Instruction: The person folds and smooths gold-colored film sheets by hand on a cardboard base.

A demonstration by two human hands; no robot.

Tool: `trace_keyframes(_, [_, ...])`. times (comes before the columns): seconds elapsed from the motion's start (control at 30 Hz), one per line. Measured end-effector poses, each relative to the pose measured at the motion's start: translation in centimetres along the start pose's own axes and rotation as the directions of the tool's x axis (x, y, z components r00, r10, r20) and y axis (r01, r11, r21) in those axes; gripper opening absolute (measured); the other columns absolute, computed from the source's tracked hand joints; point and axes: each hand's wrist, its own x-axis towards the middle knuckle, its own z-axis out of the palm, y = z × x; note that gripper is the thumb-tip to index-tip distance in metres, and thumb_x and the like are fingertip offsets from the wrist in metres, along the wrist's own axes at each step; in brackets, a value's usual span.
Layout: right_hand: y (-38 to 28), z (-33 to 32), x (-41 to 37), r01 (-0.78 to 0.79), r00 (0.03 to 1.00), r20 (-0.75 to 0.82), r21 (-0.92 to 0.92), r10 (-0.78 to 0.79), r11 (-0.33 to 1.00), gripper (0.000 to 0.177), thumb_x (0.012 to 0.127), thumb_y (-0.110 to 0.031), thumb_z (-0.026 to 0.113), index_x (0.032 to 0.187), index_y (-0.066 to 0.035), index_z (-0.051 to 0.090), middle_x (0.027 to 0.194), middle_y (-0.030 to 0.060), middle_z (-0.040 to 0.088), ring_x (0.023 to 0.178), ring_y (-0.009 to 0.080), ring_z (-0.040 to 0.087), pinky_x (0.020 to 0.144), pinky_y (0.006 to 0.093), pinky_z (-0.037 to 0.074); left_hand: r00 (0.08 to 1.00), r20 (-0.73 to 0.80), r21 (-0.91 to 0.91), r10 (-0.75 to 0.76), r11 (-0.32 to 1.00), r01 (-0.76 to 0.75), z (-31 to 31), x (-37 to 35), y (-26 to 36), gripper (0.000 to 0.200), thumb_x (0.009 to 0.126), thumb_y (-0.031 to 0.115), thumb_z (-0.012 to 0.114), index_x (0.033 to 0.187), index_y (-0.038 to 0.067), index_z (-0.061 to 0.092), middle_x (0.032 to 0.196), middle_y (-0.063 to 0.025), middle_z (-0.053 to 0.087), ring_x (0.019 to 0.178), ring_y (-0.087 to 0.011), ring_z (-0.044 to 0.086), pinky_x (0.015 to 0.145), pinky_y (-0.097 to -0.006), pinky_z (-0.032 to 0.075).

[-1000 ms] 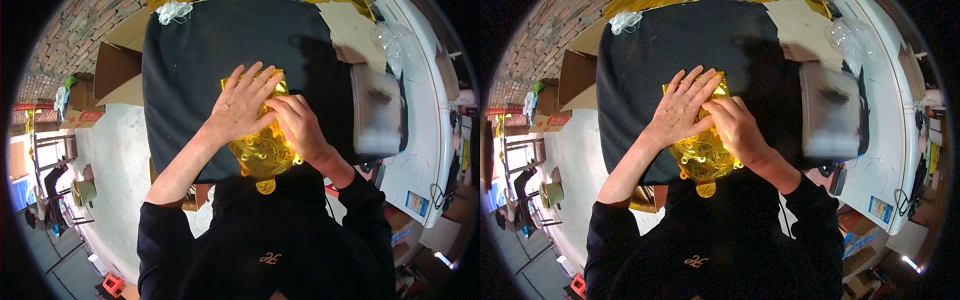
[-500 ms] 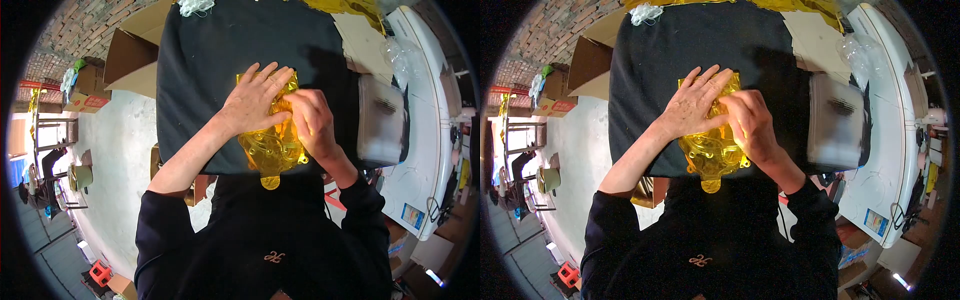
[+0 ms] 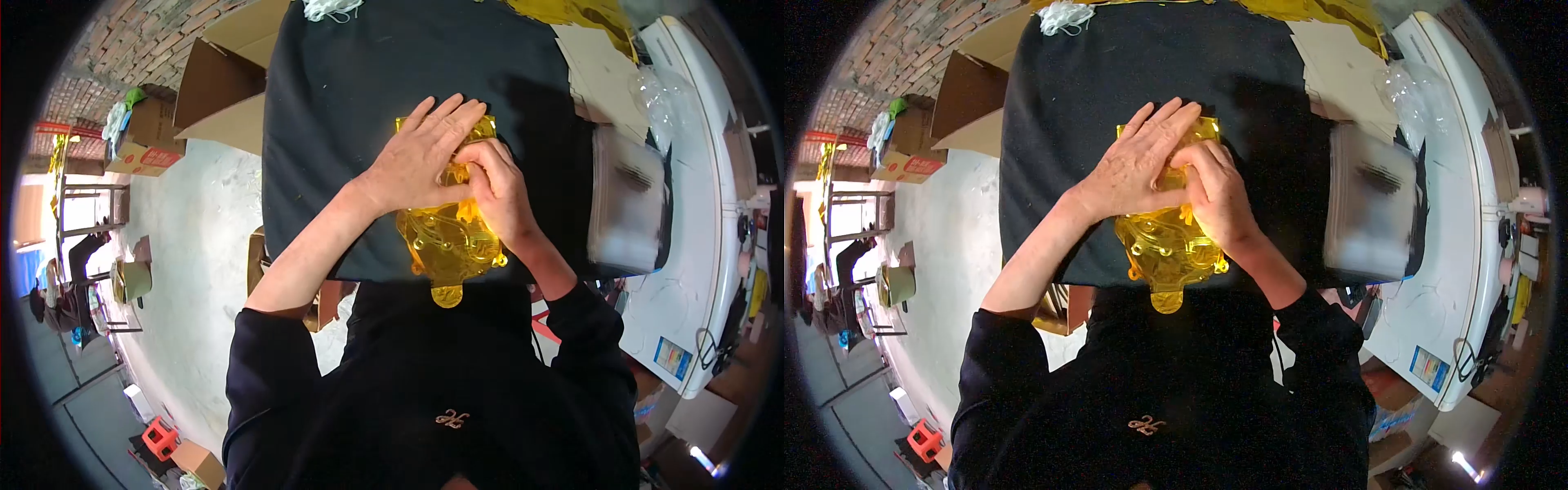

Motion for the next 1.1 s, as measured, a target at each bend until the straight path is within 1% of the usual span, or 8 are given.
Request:
trace_keyframes(0.1, [0.1, -0.1, -0.1, 0.023, 0.998, 0.054, -0.067, -0.019, 0.998, 0.025, 0.090, 0.009, 0.061, 0.110, -0.006, 0.063, 0.104, 0.0117, 0.064, 0.102, 0.0353, 0.061, 0.092, 0.0454, 0.050, 0.999, 0.006, -0.009, -0.032, 0.999, 0.032, -2.7, -1.3, 0.4, 0.089, 0.089, 0.037, 0.082, 0.163, 0.007, 0.042, 0.165, -0.0189, 0.047, 0.157, -0.0379, 0.038, 0.133, -0.0563, 0.022])
trace_keyframes(0.2, [-0.2, -0.4, 0.2, 0.065, 0.994, 0.089, -0.089, -0.057, 0.994, 0.027, 0.089, 0.008, 0.063, 0.111, -0.006, 0.063, 0.107, 0.0106, 0.065, 0.104, 0.0344, 0.061, 0.094, 0.0450, 0.050, 0.989, -0.073, 0.047, -0.127, 0.990, 0.131, -4.9, -4.9, 0.1, 0.068, 0.090, 0.024, 0.080, 0.152, 0.006, 0.057, 0.160, -0.0195, 0.052, 0.156, -0.0378, 0.041, 0.131, -0.0570, 0.027])
trace_keyframes(0.23, [-0.2, -0.4, 0.1, 0.056, 0.994, 0.101, -0.088, -0.047, 0.995, 0.029, 0.088, 0.008, 0.066, 0.113, -0.007, 0.064, 0.111, 0.0094, 0.065, 0.106, 0.0337, 0.061, 0.096, 0.0445, 0.050, 0.979, -0.096, 0.046, -0.178, 0.982, 0.183, -5.4, -6.3, 0.6, 0.050, 0.092, 0.015, 0.077, 0.139, 0.002, 0.067, 0.154, -0.0187, 0.058, 0.154, -0.0367, 0.045, 0.129, -0.0567, 0.031])
trace_keyframes(0.37, [-0.3, -0.6, 0.1, 0.082, 0.989, 0.128, -0.090, -0.070, 0.993, 0.033, 0.087, 0.008, 0.068, 0.116, -0.007, 0.065, 0.115, 0.0092, 0.066, 0.108, 0.0335, 0.061, 0.098, 0.0434, 0.050, 0.952, -0.009, 0.103, -0.305, 0.947, 0.304, -6.2, -11.1, 2.4, 0.039, 0.095, 0.014, 0.075, 0.132, 0.003, 0.073, 0.148, -0.0153, 0.064, 0.152, -0.0344, 0.047, 0.130, -0.0562, 0.030])
trace_keyframes(0.47, [-0.3, -0.7, 0.1, 0.091, 0.987, 0.142, -0.101, -0.077, 0.991, 0.034, 0.087, 0.007, 0.069, 0.118, -0.007, 0.066, 0.117, 0.0095, 0.066, 0.109, 0.0332, 0.060, 0.099, 0.0427, 0.050, 0.939, -0.034, 0.108, -0.341, 0.933, 0.343, -5.4, -12.2, 4.1, 0.041, 0.096, 0.016, 0.075, 0.134, 0.003, 0.072, 0.151, -0.0142, 0.063, 0.153, -0.0337, 0.046, 0.130, -0.0563, 0.029])
trace_keyframes(0.63, [-0.6, -0.8, 0.1, 0.113, 0.984, 0.153, -0.125, -0.093, 0.986, 0.034, 0.089, 0.004, 0.071, 0.122, -0.006, 0.068, 0.120, 0.0104, 0.066, 0.110, 0.0322, 0.060, 0.100, 0.0422, 0.050, 0.934, 0.010, 0.170, -0.358, 0.921, 0.351, -4.8, -11.9, 5.1, 0.050, 0.103, 0.028, 0.070, 0.148, 0.008, 0.065, 0.160, -0.0093, 0.057, 0.157, -0.0292, 0.041, 0.133, -0.0538, 0.023])
trace_keyframes(0.83, [-0.4, -0.7, 0.0, 0.137, 0.980, 0.163, -0.156, -0.112, 0.978, 0.036, 0.091, 0.003, 0.071, 0.126, -0.005, 0.070, 0.122, 0.0110, 0.065, 0.112, 0.0310, 0.060, 0.101, 0.0421, 0.050, 0.941, 0.066, 0.229, -0.332, 0.923, 0.309, -4.7, -11.8, 5.1, 0.050, 0.107, 0.032, 0.063, 0.151, 0.009, 0.061, 0.162, -0.0087, 0.054, 0.158, -0.0292, 0.040, 0.134, -0.0537, 0.021])
trace_keyframes(1.1, [-0.8, -0.6, -0.1, 0.164, 0.972, 0.198, -0.182, -0.128, 0.970, 0.045, 0.090, 0.003, 0.073, 0.134, -0.007, 0.073, 0.125, 0.0090, 0.062, 0.113, 0.0276, 0.058, 0.101, 0.0398, 0.051, 0.954, 0.054, 0.230, -0.294, 0.934, 0.274, -4.4, -11.4, 4.8, 0.049, 0.107, 0.033, 0.062, 0.149, 0.010, 0.063, 0.161, -0.0095, 0.055, 0.157, -0.0301, 0.041, 0.133, -0.0547, 0.024])
